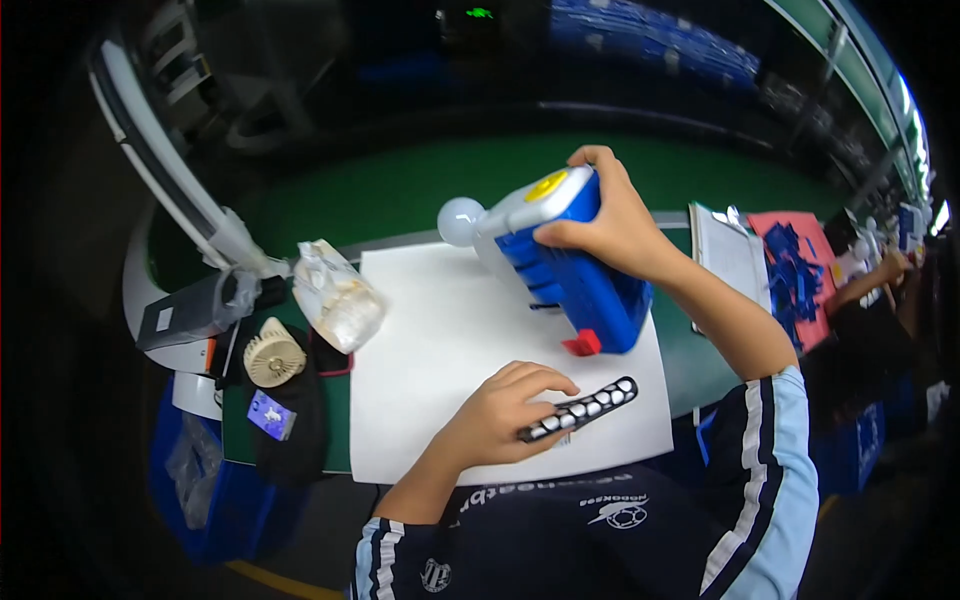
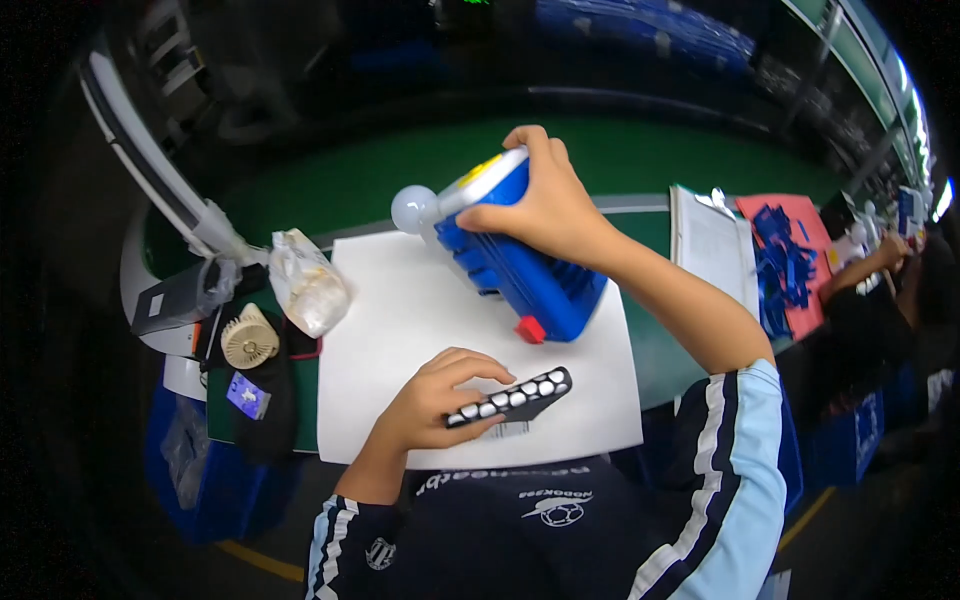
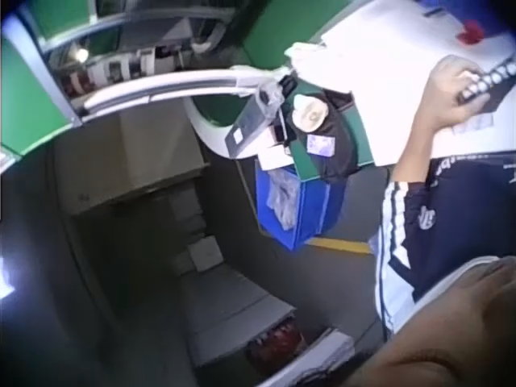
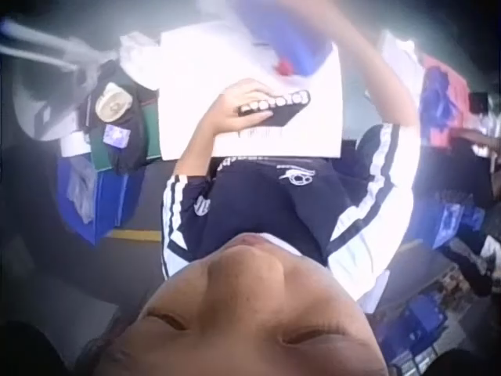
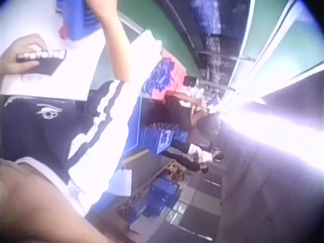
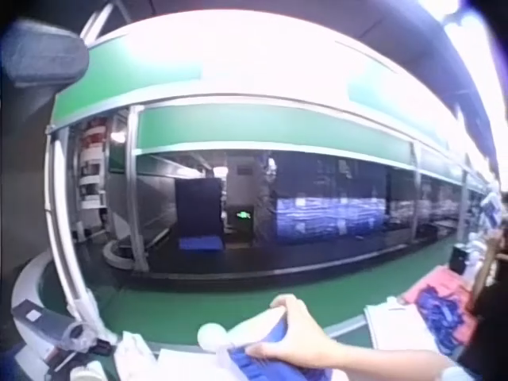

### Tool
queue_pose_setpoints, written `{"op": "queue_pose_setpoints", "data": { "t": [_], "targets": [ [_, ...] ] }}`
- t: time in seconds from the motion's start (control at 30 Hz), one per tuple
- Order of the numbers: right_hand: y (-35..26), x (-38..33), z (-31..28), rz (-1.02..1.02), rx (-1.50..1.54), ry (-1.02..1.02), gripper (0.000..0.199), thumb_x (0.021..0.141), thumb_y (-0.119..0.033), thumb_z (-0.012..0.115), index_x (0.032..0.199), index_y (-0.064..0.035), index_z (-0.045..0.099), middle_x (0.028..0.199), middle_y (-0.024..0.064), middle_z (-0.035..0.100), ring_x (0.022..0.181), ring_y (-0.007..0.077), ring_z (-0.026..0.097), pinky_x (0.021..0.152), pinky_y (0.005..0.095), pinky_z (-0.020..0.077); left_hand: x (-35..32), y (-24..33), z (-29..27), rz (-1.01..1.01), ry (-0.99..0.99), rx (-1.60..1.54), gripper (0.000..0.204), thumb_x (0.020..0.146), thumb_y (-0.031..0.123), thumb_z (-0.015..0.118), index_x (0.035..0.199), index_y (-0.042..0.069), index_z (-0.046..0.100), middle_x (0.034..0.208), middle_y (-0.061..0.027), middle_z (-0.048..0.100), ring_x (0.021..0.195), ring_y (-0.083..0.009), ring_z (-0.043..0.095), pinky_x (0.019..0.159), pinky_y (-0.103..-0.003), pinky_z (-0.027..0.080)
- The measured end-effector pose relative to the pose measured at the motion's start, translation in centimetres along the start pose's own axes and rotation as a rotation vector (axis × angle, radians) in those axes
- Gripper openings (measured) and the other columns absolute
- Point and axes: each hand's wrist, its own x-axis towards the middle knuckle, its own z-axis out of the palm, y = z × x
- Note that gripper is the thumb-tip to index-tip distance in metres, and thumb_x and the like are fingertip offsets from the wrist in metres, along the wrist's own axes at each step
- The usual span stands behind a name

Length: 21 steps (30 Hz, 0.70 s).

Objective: Assembling components of a plastic toy device, including attaching insulation foam strips and fitting plastic covers.

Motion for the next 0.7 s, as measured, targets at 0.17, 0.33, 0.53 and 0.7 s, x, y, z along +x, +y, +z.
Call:
{"op": "queue_pose_setpoints", "data": {
  "t": [0.17, 0.33, 0.53, 0.7],
  "targets": [
    [1.9, -6.9, -1.6, 0.119, -0.035, -0.087, 0.088, 0.054, -0.049, 0.073, 0.118, -0.0025, 0.036, 0.107, 0.0196, 0.039, 0.099, 0.0341, 0.046, 0.080, 0.0357, 0.0455, 0.9, 3.6, 2.4, 0.083, -0.203, 0.096, 0.017, 0.057, 0.012, 0.069, 0.062, 0.003, 0.056, 0.122, -0.0136, 0.048, 0.124, -0.0299, 0.035, 0.097, -0.052, 0.024],
    [2.8, -8.5, -1.0, 0.125, -0.118, -0.093, 0.083, 0.058, -0.056, 0.069, 0.116, -0.0021, 0.042, 0.105, 0.0191, 0.040, 0.093, 0.0340, 0.051, 0.075, 0.0353, 0.0472, 2.0, 3.7, 4.3, 0.067, -0.331, 0.098, 0.021, 0.060, 0.017, 0.071, 0.060, 0.004, 0.055, 0.130, -0.0116, 0.043, 0.130, -0.0313, 0.024, 0.099, -0.058, 0.014],
    [4.0, -6.4, 1.1, 0.041, -0.325, -0.061, 0.084, 0.062, -0.069, 0.056, 0.110, 0.0000, 0.053, 0.110, 0.0195, 0.047, 0.092, 0.0360, 0.056, 0.071, 0.0384, 0.0496, 1.9, 3.9, 5.4, -0.083, -0.326, -0.001, 0.020, 0.063, 0.017, 0.071, 0.056, 0.004, 0.057, 0.129, -0.0111, 0.047, 0.132, -0.0355, 0.018, 0.099, -0.059, -0.002],
    [3.8, -5.8, 2.3, 0.016, -0.382, -0.046, 0.088, 0.061, -0.073, 0.052, 0.111, -0.0004, 0.055, 0.111, 0.0204, 0.050, 0.089, 0.0361, 0.058, 0.065, 0.0374, 0.0516, 1.7, 3.1, 5.9, -0.189, -0.289, 0.057, 0.014, 0.064, 0.018, 0.069, 0.070, 0.005, 0.067, 0.128, -0.0107, 0.048, 0.131, -0.0351, 0.020, 0.099, -0.057, -0.004]
  ]
}}
